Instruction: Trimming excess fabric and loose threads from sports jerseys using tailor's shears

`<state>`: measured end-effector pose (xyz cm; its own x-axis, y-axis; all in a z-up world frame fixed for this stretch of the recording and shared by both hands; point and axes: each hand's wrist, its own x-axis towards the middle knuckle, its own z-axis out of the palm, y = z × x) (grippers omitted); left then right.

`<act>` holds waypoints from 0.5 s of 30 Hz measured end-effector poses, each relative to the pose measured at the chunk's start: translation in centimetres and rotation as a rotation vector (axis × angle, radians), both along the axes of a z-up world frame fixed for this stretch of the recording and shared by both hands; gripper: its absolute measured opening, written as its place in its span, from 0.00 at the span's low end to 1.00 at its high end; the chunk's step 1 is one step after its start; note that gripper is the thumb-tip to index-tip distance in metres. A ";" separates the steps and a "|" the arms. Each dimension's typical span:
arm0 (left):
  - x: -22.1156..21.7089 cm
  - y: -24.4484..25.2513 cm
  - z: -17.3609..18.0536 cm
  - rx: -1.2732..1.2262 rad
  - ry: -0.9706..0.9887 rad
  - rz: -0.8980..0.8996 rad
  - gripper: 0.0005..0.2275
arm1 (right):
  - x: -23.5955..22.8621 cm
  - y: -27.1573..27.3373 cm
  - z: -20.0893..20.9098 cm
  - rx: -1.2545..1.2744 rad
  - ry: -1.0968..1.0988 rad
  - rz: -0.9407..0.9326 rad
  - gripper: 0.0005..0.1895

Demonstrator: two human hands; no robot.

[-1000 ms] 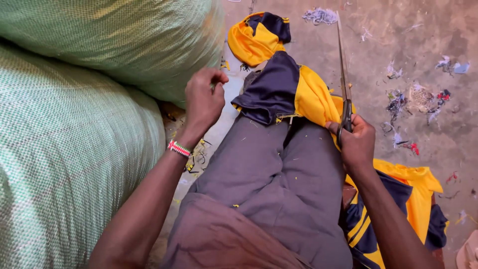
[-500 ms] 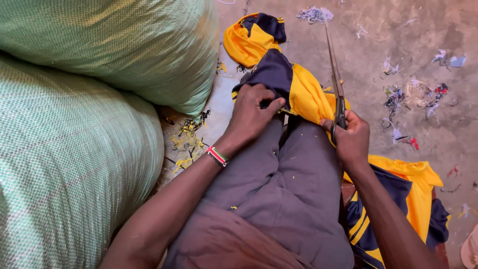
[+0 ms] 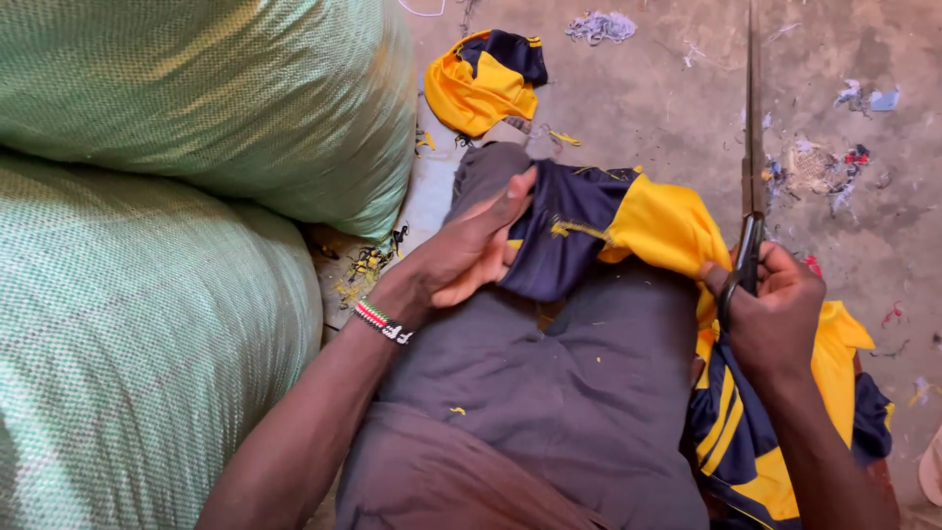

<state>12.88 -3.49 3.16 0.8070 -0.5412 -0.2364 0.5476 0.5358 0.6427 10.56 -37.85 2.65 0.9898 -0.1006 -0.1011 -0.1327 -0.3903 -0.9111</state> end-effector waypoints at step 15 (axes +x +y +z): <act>-1.9 -0.8 -2.6 1.035 -0.447 0.611 0.11 | 1.4 5.9 -3.8 -0.186 0.026 0.077 0.09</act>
<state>10.97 -4.32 0.54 0.9759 0.2158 0.0317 0.0204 -0.2347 0.9718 11.99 -31.92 -1.11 0.9926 -0.0445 -0.1129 -0.1183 -0.5617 -0.8188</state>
